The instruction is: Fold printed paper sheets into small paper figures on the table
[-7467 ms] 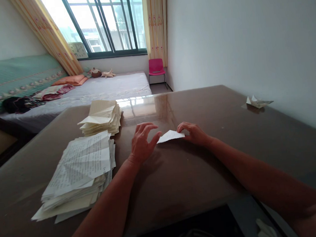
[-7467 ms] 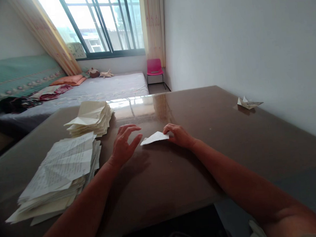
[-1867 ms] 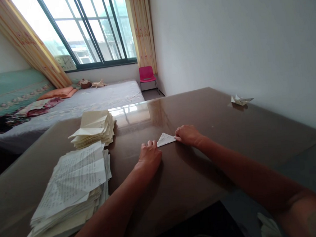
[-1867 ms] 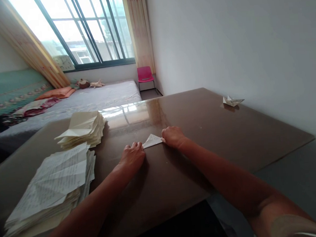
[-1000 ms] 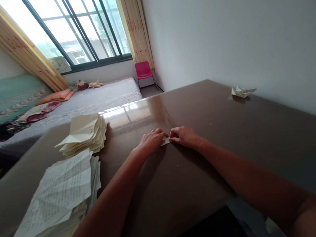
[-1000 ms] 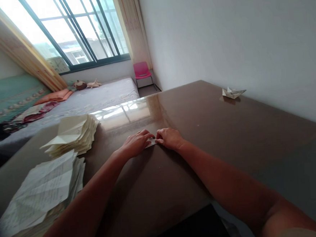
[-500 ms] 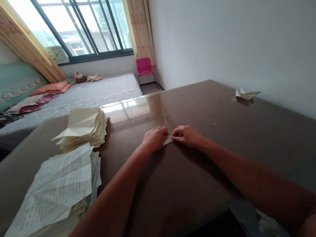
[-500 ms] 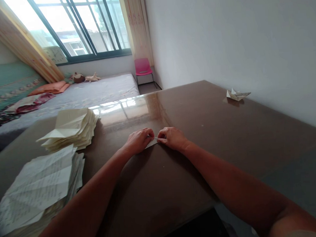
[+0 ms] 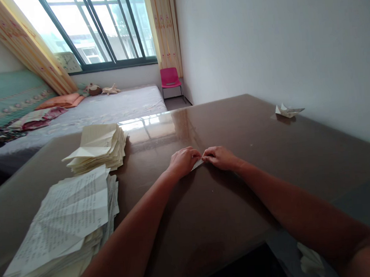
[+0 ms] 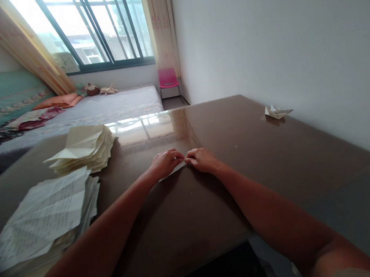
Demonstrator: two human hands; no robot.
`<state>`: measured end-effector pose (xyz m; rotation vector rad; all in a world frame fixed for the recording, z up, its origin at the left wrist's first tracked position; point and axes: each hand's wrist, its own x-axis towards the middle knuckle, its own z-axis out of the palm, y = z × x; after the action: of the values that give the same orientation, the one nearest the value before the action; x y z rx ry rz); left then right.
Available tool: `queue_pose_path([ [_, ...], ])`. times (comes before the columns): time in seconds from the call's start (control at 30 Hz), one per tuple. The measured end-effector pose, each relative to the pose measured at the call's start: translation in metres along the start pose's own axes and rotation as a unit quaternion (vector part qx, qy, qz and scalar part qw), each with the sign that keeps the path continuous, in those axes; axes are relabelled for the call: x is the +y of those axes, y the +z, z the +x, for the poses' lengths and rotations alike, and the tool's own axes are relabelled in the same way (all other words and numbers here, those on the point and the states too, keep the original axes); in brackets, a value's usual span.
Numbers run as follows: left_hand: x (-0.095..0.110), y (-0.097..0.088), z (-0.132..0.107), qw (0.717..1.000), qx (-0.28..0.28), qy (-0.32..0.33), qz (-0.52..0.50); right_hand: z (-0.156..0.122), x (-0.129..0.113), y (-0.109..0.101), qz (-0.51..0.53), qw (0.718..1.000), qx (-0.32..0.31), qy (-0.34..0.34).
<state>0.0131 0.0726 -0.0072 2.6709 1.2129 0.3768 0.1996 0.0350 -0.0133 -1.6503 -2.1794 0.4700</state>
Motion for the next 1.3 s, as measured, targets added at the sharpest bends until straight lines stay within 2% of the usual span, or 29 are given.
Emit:
queue_pose_path([
  [0.17, 0.009, -0.001, -0.003, 0.999, -0.013, 0.006, 0.045, 0.0, 0.002, 0.002, 0.013, 0.999, 0.039, 0.014],
  [0.4, 0.015, 0.006, -0.005, 0.999, 0.004, -0.036, 0.03, -0.001, -0.002, 0.001, -0.056, 0.998, 0.028, 0.011],
  [0.57, 0.0, -0.019, -0.003, 0.99, 0.06, -0.12, 0.038, 0.001, 0.0, -0.001, -0.056, 0.997, -0.009, 0.059],
  [0.7, -0.019, -0.038, -0.011, 0.983, -0.028, -0.181, 0.025, 0.003, 0.003, -0.002, -0.028, 0.996, -0.013, 0.078],
  [0.77, -0.027, -0.038, -0.021, 0.981, -0.062, -0.184, 0.001, 0.003, 0.005, -0.002, -0.011, 0.995, -0.005, 0.094],
  [0.83, -0.033, -0.032, -0.033, 0.98, -0.069, -0.182, -0.044, 0.004, 0.005, -0.001, 0.016, 0.994, 0.005, 0.106],
  [1.03, -0.04, -0.011, -0.05, 0.965, 0.03, -0.179, -0.187, 0.003, 0.009, 0.004, 0.125, 0.988, 0.03, 0.084],
  [1.17, -0.039, -0.008, -0.049, 0.934, 0.012, -0.18, -0.309, 0.003, 0.013, 0.006, 0.148, 0.985, 0.027, 0.083],
  [1.23, -0.039, -0.007, -0.049, 0.91, 0.004, -0.189, -0.37, 0.003, 0.014, 0.004, 0.136, 0.988, -0.002, 0.068],
  [1.3, -0.039, -0.005, -0.049, 0.898, 0.001, -0.202, -0.392, 0.001, 0.014, 0.002, 0.11, 0.992, -0.027, 0.047],
])
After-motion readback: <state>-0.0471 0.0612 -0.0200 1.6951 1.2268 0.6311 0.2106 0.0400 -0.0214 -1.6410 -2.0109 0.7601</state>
